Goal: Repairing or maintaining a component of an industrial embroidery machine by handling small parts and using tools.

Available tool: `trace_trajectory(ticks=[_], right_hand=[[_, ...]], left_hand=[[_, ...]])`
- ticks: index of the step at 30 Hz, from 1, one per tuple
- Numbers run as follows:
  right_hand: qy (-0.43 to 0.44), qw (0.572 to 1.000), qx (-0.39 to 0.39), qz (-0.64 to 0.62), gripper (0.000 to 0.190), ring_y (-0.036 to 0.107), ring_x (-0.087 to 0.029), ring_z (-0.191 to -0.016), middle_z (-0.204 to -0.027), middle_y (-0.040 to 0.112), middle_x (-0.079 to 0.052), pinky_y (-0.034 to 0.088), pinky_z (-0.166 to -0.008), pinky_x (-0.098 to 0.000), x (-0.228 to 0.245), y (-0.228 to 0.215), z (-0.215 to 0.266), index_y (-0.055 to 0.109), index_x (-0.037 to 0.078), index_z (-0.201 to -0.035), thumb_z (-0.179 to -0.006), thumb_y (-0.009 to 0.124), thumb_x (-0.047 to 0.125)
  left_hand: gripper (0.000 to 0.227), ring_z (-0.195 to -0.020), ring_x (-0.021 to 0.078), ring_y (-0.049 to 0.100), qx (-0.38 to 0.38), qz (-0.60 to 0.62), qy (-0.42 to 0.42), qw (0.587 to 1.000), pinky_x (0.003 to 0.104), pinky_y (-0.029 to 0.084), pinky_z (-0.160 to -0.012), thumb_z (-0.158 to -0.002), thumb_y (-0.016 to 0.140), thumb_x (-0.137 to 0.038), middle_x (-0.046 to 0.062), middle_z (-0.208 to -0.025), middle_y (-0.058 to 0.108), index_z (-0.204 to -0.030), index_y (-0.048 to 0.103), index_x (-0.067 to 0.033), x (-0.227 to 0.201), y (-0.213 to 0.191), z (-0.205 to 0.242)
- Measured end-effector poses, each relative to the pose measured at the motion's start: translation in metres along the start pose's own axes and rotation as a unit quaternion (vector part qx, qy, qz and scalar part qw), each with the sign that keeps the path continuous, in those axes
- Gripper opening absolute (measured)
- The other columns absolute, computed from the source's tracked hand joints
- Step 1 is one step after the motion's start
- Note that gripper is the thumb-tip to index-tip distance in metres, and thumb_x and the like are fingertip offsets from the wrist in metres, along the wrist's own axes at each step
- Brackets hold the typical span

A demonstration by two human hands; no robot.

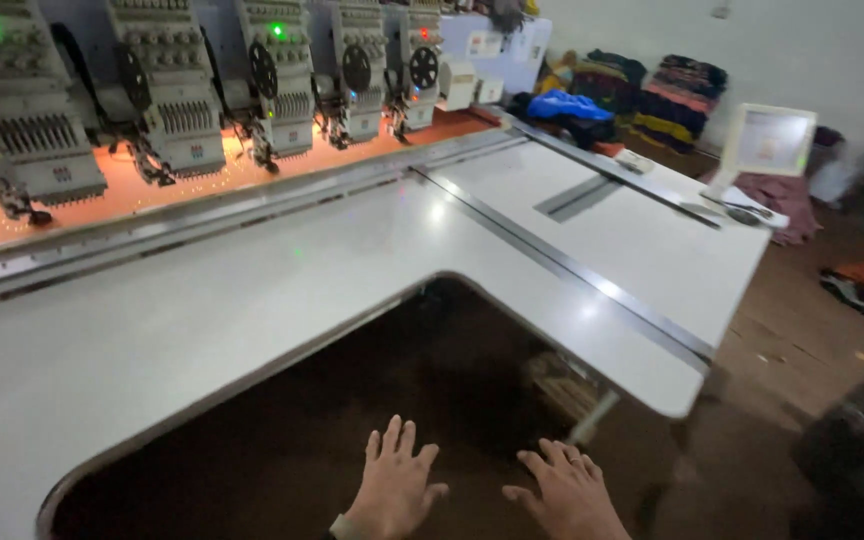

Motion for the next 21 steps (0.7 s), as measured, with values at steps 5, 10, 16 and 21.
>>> trace_trajectory(ticks=[5, 10, 16, 21], right_hand=[[-0.067, 0.996, -0.059, -0.011, 0.068, 0.021, -0.030, -0.154, -0.164, 0.027, -0.005, 0.017, -0.126, -0.0511, -0.005, -0.060, -0.130, 0.040, 0.030, -0.153, -0.099, 0.049, 0.070], [-0.152, 0.963, -0.221, 0.021, 0.068, 0.042, -0.038, -0.140, -0.149, 0.048, -0.011, 0.031, -0.115, -0.0558, -0.019, -0.088, -0.269, 0.057, 0.027, -0.141, -0.090, 0.062, 0.071], [-0.172, 0.971, -0.163, -0.016, 0.065, 0.035, -0.035, -0.142, -0.152, 0.043, -0.011, 0.025, -0.117, -0.0571, -0.004, -0.170, -0.403, 0.052, 0.031, -0.144, -0.092, 0.056, 0.070], [-0.224, 0.921, -0.319, -0.002, 0.065, 0.052, -0.036, -0.125, -0.138, 0.056, -0.007, 0.043, -0.098, -0.0587, 0.012, -0.200, -0.523, 0.060, 0.028, -0.134, -0.085, 0.066, 0.071]], left_hand=[[0.056, -0.157, 0.0380, 0.005, -0.083, -0.030, -0.038, 0.995, 0.060, 0.010, -0.124, -0.099, 0.063, -0.054, 0.017, -0.165, 0.021, -0.145, 0.049, -0.0260, 0.033, -0.041, -0.123], [0.053, -0.153, 0.0334, 0.021, -0.174, -0.028, -0.063, 0.982, 0.057, 0.022, -0.120, -0.090, 0.067, -0.055, 0.006, -0.160, 0.036, -0.136, 0.058, -0.0308, 0.101, -0.028, -0.244], [0.051, -0.157, 0.0280, 0.014, -0.047, 0.039, -0.125, 0.990, 0.049, 0.022, -0.125, -0.099, 0.063, -0.052, -0.003, -0.168, 0.023, -0.146, 0.050, -0.0344, 0.130, -0.093, -0.339], [0.049, -0.146, 0.0352, 0.033, -0.275, -0.076, -0.019, 0.958, 0.051, 0.032, -0.112, -0.091, 0.067, -0.049, 0.008, -0.155, 0.044, -0.133, 0.061, -0.0252, 0.178, -0.134, -0.456]])
Point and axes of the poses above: each hand's wrist, its own z-axis away from the middle knuckle, its own y-axis out of the palm, x = y × z, the point moved 7 cm from there along -z, towards the middle knuckle
